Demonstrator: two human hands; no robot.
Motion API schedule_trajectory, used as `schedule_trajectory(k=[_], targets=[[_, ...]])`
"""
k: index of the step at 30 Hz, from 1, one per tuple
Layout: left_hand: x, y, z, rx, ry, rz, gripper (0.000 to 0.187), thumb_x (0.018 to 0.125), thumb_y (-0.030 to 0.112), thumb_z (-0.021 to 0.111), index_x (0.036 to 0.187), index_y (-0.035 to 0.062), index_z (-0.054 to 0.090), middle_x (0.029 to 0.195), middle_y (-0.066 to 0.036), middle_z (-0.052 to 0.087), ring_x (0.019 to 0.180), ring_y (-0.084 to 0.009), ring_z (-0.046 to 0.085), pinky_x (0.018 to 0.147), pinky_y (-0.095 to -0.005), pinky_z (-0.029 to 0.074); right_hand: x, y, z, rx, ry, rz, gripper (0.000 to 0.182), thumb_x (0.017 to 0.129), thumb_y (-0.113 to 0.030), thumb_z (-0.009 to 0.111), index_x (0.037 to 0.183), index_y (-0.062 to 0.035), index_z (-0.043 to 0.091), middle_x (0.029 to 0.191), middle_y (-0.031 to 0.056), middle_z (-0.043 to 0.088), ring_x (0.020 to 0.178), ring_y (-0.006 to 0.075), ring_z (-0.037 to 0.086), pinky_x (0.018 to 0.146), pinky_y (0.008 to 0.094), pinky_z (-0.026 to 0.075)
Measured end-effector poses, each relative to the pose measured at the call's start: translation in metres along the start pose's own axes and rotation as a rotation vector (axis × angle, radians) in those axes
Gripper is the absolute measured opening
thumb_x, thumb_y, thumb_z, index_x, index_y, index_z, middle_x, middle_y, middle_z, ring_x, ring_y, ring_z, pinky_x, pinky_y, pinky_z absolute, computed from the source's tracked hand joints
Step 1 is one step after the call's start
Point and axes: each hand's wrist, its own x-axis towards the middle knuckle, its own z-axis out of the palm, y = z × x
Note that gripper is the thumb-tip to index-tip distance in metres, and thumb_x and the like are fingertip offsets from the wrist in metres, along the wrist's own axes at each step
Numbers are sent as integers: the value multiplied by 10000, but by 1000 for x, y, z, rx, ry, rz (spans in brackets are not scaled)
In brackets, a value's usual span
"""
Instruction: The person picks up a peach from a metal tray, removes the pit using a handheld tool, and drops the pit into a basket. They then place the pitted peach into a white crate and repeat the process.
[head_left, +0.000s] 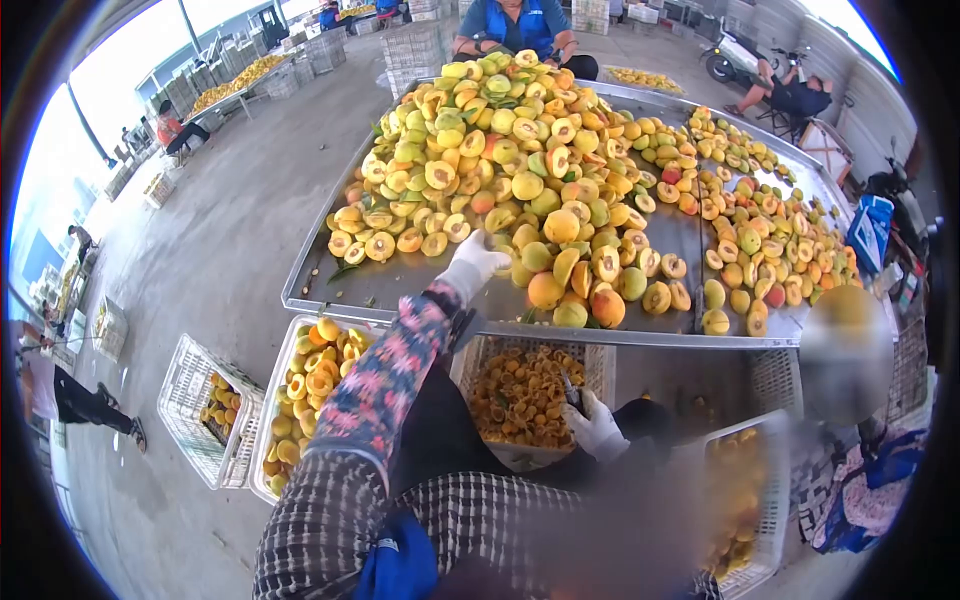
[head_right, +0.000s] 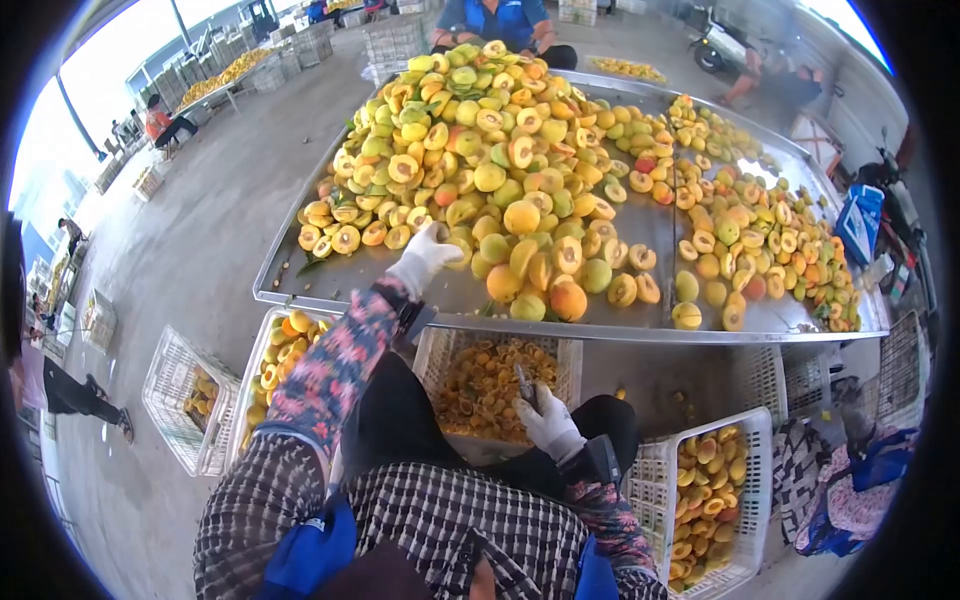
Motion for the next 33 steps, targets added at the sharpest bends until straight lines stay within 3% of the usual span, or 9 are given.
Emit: schedule_trajectory(k=[3, 6, 7, 11, 17, 21, 26, 30, 33], targets=[[-71, 21, 6, -1088, -157, -168, 360, 819, 116, 595, 1167, 51, 532, 972, -114, 629, 910, -307, 632, 836, -430, 522, 8, -36, 6, 0, 17, -108, 260, 896, -165, 632, 1084, -13, 537, 903, 193, 624, 737, 301, 580, 644, 349, 469], [-110, 27, 15, -1458, -360, -160, 367, 863, 111, 575, 1217, 60, 492, 1053, -145, 614, 947, -330, 621, 847, -486, 513, 14, -107, 10, -271, 235, -573, 336, 895, -140, 611, 1187, -11, 505, 772, 222, 617, 672, 400, 606, 604, 442, 481], [-115, 23, 21, -1552, -338, -244, 345, 925, 231, 578, 1205, 47, 496, 1104, -159, 604, 983, -331, 611, 869, -476, 503, 20, -124, 10, -273, 167, -535, 342, 899, -152, 599, 1186, -4, 483, 782, 228, 621, 684, 408, 610, 608, 456, 482], [-135, 26, 43, -1507, -190, -145, 404, 983, 406, 502, 1136, 32, 525, 1049, -151, 622, 974, -324, 605, 873, -462, 502, 33, -136, 24, -449, 127, -429, 333, 900, -196, 557, 1135, 8, 440, 805, 236, 630, 717, 416, 628, 627, 495, 488], [-146, 33, 49, -1375, -2, -209, 380, 983, 414, 505, 968, 37, 551, 955, -135, 618, 878, -291, 627, 790, -416, 532, 30, -123, 33, -724, 37, -348, 326, 887, -241, 542, 1095, -10, 441, 836, 218, 650, 732, 399, 645, 639, 488, 507], [-145, 25, 43, -1139, -141, -193, 414, 994, 426, 472, 957, 25, 568, 944, -138, 627, 838, -277, 635, 776, -394, 536, 24, -121, 26, -747, -41, -340, 348, 890, -205, 550, 1154, -9, 434, 831, 214, 651, 715, 388, 646, 620, 479, 498], [-147, 25, 33, -1028, -292, -86, 483, 1015, 442, 401, 934, 1, 579, 940, -149, 636, 825, -280, 637, 799, -400, 536, 20, -114, 23, -148, -160, -280, 328, 907, -170, 563, 1167, -1, 457, 833, 238, 643, 738, 397, 637, 611, 468, 466], [-155, 27, 48, -1197, -13, -117, 527, 1012, 469, 389, 923, -14, 582, 910, -166, 633, 824, -293, 640, 780, -404, 539, 23, -114, 25, 351, -354, 31, 324, 915, -208, 572, 1129, 18, 480, 861, 276, 630, 789, 444, 609, 660, 481, 457], [-155, 15, 46, -1124, -14, -191, 550, 1000, 494, 407, 862, -9, 581, 862, -169, 633, 778, -295, 645, 730, -399, 547, 24, -97, 28, -160, -218, -323, 332, 915, -217, 571, 1133, 17, 480, 881, 283, 627, 802, 465, 594, 686, 488, 456]])
